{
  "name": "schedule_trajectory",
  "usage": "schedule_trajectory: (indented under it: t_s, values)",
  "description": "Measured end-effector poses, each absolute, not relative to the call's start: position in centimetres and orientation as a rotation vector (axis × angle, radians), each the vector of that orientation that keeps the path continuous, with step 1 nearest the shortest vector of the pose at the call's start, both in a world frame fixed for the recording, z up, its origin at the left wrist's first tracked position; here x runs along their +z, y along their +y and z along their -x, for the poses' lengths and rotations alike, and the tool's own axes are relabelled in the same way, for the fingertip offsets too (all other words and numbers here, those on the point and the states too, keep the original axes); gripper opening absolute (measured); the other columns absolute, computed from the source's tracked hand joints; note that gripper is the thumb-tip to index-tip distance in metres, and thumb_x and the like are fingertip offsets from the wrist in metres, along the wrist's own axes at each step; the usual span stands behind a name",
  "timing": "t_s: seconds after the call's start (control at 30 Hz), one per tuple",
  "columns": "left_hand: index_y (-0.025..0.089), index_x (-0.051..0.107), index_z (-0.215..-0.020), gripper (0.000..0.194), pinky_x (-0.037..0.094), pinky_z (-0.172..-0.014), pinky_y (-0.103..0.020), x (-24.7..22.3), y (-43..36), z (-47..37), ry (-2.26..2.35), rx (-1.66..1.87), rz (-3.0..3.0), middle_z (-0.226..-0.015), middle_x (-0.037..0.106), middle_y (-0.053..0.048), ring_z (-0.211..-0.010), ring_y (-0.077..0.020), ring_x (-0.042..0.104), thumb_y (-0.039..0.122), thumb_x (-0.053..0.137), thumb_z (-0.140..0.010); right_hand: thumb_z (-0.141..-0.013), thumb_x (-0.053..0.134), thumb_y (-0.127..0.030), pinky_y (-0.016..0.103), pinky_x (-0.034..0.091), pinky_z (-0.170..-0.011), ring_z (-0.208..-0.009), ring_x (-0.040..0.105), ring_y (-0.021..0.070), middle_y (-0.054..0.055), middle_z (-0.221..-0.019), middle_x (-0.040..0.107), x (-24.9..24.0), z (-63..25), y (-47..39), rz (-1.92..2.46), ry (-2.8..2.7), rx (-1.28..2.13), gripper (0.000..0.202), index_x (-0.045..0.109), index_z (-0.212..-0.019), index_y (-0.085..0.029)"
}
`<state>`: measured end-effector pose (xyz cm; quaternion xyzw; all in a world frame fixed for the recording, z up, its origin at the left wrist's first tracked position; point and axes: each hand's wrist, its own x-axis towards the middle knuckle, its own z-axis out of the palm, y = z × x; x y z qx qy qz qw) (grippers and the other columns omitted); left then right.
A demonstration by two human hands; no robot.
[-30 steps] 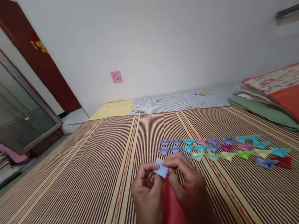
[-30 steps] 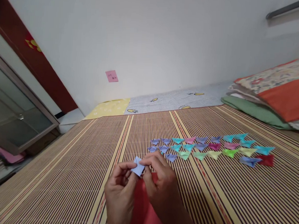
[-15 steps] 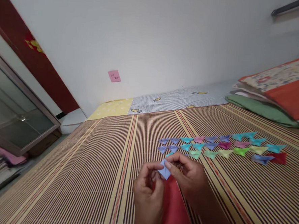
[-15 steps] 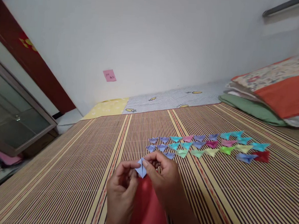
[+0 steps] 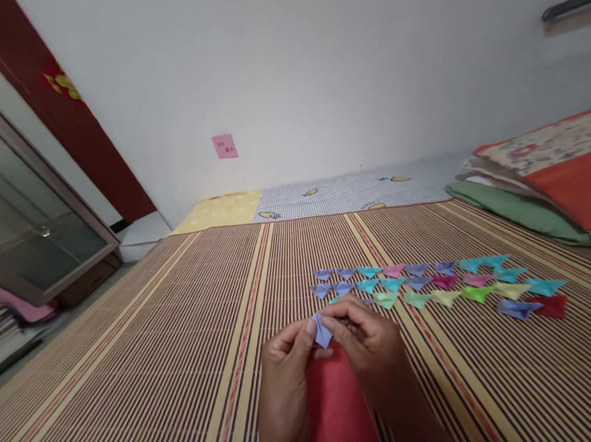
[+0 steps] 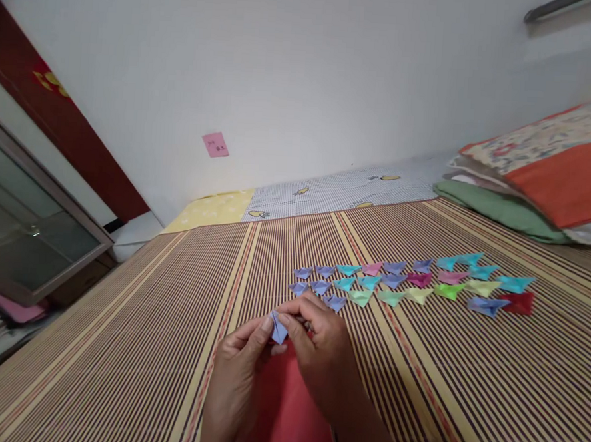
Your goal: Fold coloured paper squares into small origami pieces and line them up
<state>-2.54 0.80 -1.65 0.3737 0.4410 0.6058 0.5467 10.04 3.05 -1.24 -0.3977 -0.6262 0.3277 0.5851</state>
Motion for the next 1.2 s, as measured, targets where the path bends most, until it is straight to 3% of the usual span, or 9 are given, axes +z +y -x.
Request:
schedule_trajectory:
  t_s: [0.33,0.53,0.77,1.07,1.2]
  values:
    - [0.018,0.085,-0.088,0.018,0.051,-0.065,-0.023,-1.1,0.8,2.7,1.183,1.497,-1.124,-0.069,0.072,-0.001,-0.067,-0.0142,0.062,0.036,0.081,-0.083,-0.097,0.059,-0.023,0.028,0.05,-0.069,-0.079,0.066,0.0171,0.002,-0.085,0.067,-1.1,-9.9,3.0,0.879,-1.483,0.831,0.018,0.075,-0.09,-0.022]
    - [0.017,0.082,-0.085,0.019,0.05,-0.065,-0.024,-1.3,0.8,2.6,1.185,1.437,-1.197,-0.069,0.07,-0.002,-0.067,-0.0149,0.061,0.036,0.078,-0.086,-0.094,0.064,-0.026,0.025,0.048,-0.062,-0.067,0.06,0.0139,-0.001,-0.074,0.062,-1.0,-10.3,2.9,0.884,-1.452,0.885,0.015,0.072,-0.082,-0.021]
    - [0.021,0.071,-0.107,0.021,0.054,-0.075,-0.026,-0.2,0.2,3.8,1.046,1.36,-1.26,-0.093,0.075,-0.005,-0.078,-0.0158,0.068,0.038,0.068,-0.095,-0.088,0.071,-0.038,0.024,0.049,-0.055,-0.056,0.058,0.0128,-0.002,-0.063,0.064,-1.4,-10.6,3.5,0.848,-1.202,1.225,0.021,0.069,-0.08,-0.019]
    - [0.022,0.079,-0.095,0.01,0.052,-0.071,-0.022,-0.6,0.0,4.6,0.93,1.266,-1.276,-0.082,0.074,-0.003,-0.077,-0.015,0.068,0.022,0.076,-0.086,-0.087,0.071,-0.041,0.027,0.051,-0.057,-0.057,0.061,0.0136,-0.002,-0.063,0.064,-0.9,-10.8,3.4,0.787,-1.222,1.469,0.023,0.068,-0.078,-0.02]
    - [0.021,0.082,-0.089,0.008,0.054,-0.067,-0.02,-0.7,0.3,4.5,1.003,1.358,-1.256,-0.077,0.076,-0.004,-0.073,-0.0153,0.07,0.019,0.079,-0.081,-0.089,0.069,-0.036,0.027,0.053,-0.061,-0.065,0.064,0.0143,0.0,-0.075,0.066,-1.1,-10.7,3.4,0.812,-1.198,1.363,0.018,0.072,-0.095,-0.02]
